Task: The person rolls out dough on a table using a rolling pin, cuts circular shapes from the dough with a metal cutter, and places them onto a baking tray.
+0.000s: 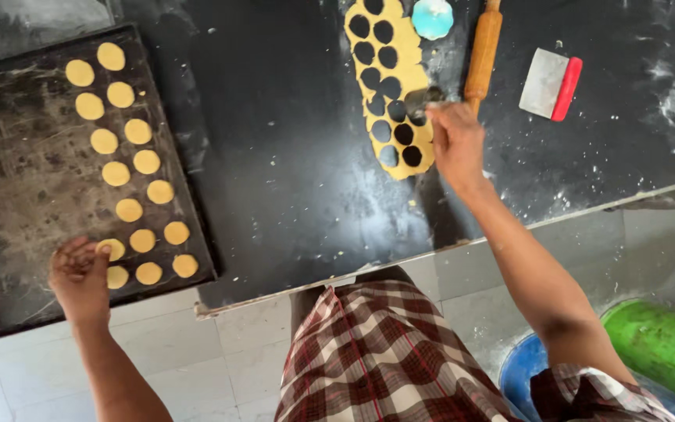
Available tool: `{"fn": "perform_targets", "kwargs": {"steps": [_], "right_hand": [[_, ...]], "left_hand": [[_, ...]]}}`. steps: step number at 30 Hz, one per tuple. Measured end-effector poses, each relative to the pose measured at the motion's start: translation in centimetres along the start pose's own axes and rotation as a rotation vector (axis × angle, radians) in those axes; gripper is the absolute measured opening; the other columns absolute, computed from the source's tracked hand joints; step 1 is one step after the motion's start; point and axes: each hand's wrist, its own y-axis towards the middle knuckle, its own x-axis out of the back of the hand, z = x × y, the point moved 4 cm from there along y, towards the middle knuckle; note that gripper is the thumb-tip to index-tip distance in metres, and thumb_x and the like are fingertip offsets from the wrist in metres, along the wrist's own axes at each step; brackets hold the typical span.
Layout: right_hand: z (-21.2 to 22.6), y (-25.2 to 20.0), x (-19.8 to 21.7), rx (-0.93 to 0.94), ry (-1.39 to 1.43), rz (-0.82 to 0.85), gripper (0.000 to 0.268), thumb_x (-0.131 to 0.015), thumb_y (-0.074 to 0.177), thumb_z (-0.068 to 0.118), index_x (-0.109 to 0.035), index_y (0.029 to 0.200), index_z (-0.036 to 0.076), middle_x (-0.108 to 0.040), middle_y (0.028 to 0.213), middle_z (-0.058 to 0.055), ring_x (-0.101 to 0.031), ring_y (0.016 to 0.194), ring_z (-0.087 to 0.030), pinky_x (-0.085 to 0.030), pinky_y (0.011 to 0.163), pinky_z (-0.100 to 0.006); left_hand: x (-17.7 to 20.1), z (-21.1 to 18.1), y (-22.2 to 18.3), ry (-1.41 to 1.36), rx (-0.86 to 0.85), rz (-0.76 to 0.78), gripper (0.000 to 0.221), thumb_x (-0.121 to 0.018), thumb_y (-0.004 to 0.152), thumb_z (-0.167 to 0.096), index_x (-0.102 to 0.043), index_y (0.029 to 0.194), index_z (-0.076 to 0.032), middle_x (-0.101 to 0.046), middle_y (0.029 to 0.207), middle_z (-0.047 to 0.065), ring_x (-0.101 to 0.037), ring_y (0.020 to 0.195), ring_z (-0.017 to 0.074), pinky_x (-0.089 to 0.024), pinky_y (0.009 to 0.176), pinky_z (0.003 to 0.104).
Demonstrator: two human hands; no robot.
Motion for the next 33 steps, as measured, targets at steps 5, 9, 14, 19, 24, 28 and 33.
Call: {"fn": "perform_targets", "kwargs": {"steps": [5, 9, 14, 19, 24, 28, 33], "right_hand": [[-4.8, 2.0, -2.2, 0.122, -0.048, 0.074, 0.027, -0.066, 0.089, -0.014, -0.072, 0.113, -0.004, -0.070, 0.105, -0.020, -0.066, 0.099, -0.040, -0.054, 0.084, -0.045], [-7.3, 2.9, -4.3, 0.108, -0.039, 0.145, 0.021, -0.063, 0.087, -0.011, -0.072, 0.103, -0.001, -0.073, 0.104, -0.017, -0.068, 0.100, -0.038, -0.056, 0.084, -0.044], [-8.3, 5.3, -6.5, -0.404, 0.299, 0.240, 0.015, -0.065, 0.104, 0.011, -0.069, 0.097, -0.001, -0.064, 0.083, -0.009, -0.059, 0.073, -0.019, -0.046, 0.065, -0.034], [8.2, 3.5, -18.0, -0.619, 0.694, 0.728, 0.032, -0.065, 0.102, 0.036, -0.068, 0.092, 0.007, -0.053, 0.068, 0.005, -0.049, 0.060, -0.004, -0.043, 0.055, -0.027], [30.5, 3.7, -29.6, 0.138, 0.858, 0.508, 0.028, -0.063, 0.104, 0.028, -0.067, 0.096, 0.001, -0.063, 0.082, -0.008, -0.060, 0.068, -0.019, -0.045, 0.060, -0.035], [37.5, 5.5, -34.4, 0.443, 0.600, 0.273, 0.023, -0.060, 0.109, 0.023, -0.059, 0.095, 0.005, -0.058, 0.090, -0.011, -0.060, 0.083, -0.034, -0.046, 0.073, -0.043], [29.1, 5.2, -29.5, 0.085, 0.689, 0.193, 0.019, -0.059, 0.110, 0.017, -0.060, 0.104, -0.001, -0.058, 0.096, -0.016, -0.059, 0.077, -0.029, -0.047, 0.068, -0.036]], "left_hand": [[-1.1, -3.9, -2.4, 0.207, -0.058, -0.161, 0.048, -0.080, 0.102, -0.001, -0.056, 0.144, -0.003, -0.058, 0.131, 0.006, -0.055, 0.119, 0.0128, -0.047, 0.090, 0.026], [-0.4, -4.7, -3.9, 0.250, -0.080, -0.211, 0.059, -0.076, 0.103, 0.001, -0.048, 0.155, -0.004, -0.060, 0.138, 0.007, -0.056, 0.124, 0.0143, -0.045, 0.095, 0.028], [1.7, -0.5, -4.4, 0.012, -0.064, -0.234, 0.056, -0.071, 0.106, 0.003, -0.047, 0.156, -0.004, -0.066, 0.131, 0.005, -0.063, 0.117, 0.0119, -0.050, 0.098, 0.026], [3.5, 3.3, -1.7, -0.046, -0.197, -0.251, 0.031, -0.075, 0.105, 0.001, -0.062, 0.133, -0.001, -0.070, 0.120, 0.006, -0.066, 0.108, 0.0108, -0.055, 0.099, 0.028], [2.3, 4.7, 3.5, -0.064, -0.095, -0.129, 0.035, -0.067, 0.097, -0.001, -0.062, 0.132, -0.001, -0.071, 0.117, 0.003, -0.068, 0.100, 0.0088, -0.055, 0.082, 0.024], [1.1, 2.7, 4.8, 0.035, -0.205, -0.094, 0.031, -0.071, 0.097, -0.004, -0.062, 0.126, -0.002, -0.068, 0.122, 0.009, -0.064, 0.096, 0.0148, -0.055, 0.075, 0.029], [-0.2, -1.9, 5.9, 0.631, -0.697, -0.151, 0.042, -0.089, 0.079, -0.016, -0.069, 0.115, -0.007, -0.065, 0.111, 0.013, -0.061, 0.097, 0.0292, -0.050, 0.081, 0.042]]}}
